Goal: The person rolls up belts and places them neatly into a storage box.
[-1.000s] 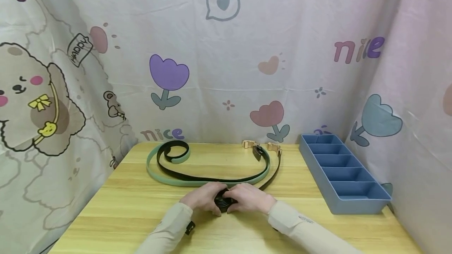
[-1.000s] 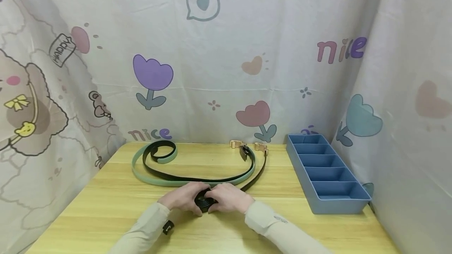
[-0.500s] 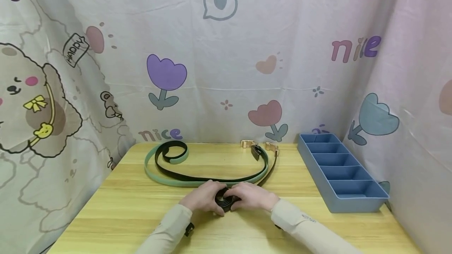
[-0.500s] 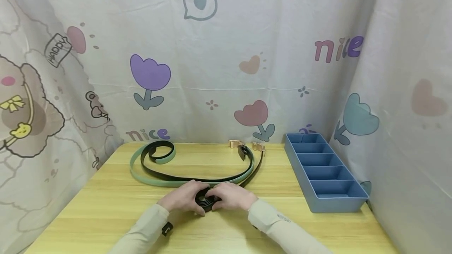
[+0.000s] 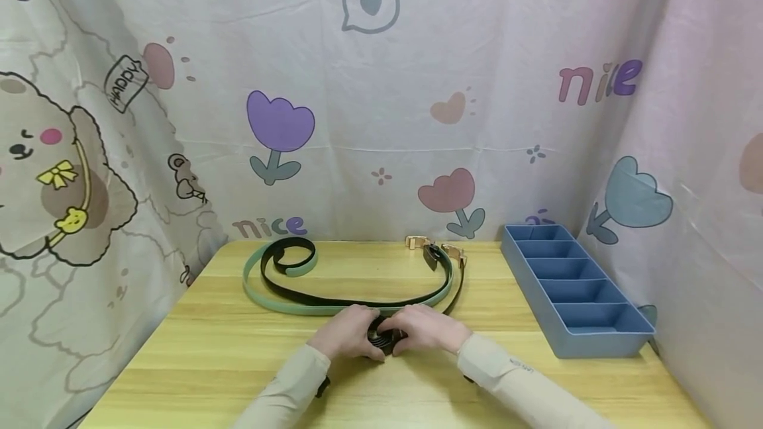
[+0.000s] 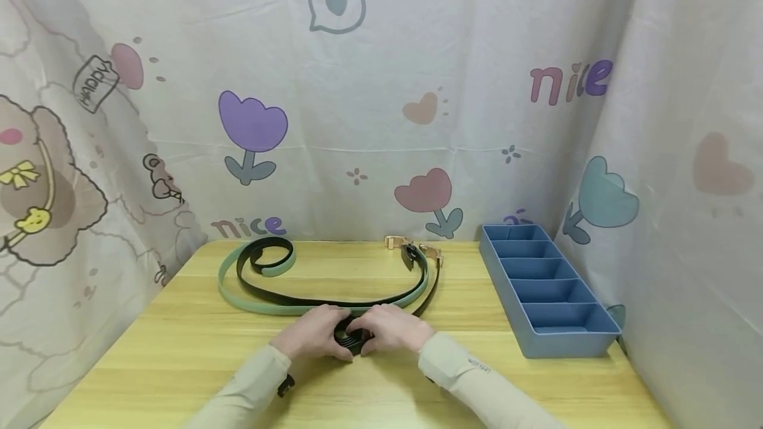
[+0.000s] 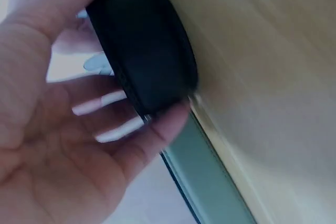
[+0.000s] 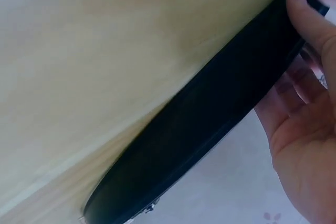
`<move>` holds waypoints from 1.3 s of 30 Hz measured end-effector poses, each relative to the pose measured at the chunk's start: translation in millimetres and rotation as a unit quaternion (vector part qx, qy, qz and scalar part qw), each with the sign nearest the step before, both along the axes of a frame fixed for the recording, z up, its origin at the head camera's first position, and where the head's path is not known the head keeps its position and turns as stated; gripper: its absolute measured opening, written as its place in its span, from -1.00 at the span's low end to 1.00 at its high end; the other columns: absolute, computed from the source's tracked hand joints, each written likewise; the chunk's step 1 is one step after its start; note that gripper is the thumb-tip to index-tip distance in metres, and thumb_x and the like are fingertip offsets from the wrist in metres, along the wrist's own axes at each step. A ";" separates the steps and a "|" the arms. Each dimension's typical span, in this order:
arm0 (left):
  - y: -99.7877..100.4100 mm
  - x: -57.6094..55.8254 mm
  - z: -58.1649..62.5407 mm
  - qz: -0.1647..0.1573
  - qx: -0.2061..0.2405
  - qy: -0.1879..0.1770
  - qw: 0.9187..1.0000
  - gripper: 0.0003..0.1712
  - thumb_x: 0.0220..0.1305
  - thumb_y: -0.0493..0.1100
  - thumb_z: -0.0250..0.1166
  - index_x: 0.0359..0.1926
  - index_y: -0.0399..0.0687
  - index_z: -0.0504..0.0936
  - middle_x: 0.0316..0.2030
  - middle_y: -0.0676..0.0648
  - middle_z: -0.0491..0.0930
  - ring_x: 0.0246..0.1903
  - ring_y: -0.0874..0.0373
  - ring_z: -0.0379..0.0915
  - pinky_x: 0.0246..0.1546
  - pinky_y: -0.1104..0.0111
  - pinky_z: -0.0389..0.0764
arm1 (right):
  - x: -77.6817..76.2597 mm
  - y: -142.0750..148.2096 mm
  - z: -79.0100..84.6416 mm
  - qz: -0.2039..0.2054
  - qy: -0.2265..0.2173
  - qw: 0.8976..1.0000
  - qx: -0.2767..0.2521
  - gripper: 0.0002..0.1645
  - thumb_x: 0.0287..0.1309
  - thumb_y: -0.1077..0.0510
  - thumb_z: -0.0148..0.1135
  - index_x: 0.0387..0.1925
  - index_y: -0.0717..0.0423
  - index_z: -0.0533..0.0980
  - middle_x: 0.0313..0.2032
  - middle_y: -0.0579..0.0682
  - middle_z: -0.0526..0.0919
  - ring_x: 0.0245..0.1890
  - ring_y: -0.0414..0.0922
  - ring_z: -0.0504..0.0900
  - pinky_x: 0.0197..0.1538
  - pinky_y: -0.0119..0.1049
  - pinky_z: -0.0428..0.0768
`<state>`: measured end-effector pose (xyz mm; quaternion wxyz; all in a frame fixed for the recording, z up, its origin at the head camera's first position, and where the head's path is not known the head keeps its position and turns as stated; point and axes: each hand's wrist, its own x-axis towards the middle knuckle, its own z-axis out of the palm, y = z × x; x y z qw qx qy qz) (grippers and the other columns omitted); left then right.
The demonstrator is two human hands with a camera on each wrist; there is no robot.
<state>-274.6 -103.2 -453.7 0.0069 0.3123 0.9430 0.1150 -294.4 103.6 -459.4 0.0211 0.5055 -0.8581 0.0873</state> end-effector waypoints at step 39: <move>6.4 -1.7 7.6 -0.020 -0.011 -0.062 0.998 -0.30 -0.24 0.14 0.63 -0.04 0.09 0.55 -0.22 0.11 0.55 -0.27 0.31 0.44 -0.14 0.38 0.52 | -2.9 8.7 0.1 -0.025 -0.024 0.999 -0.006 -0.49 -0.13 -0.11 0.53 -0.06 -0.12 0.66 -0.28 -0.31 0.72 -0.39 -0.48 0.55 -0.26 -0.59 0.50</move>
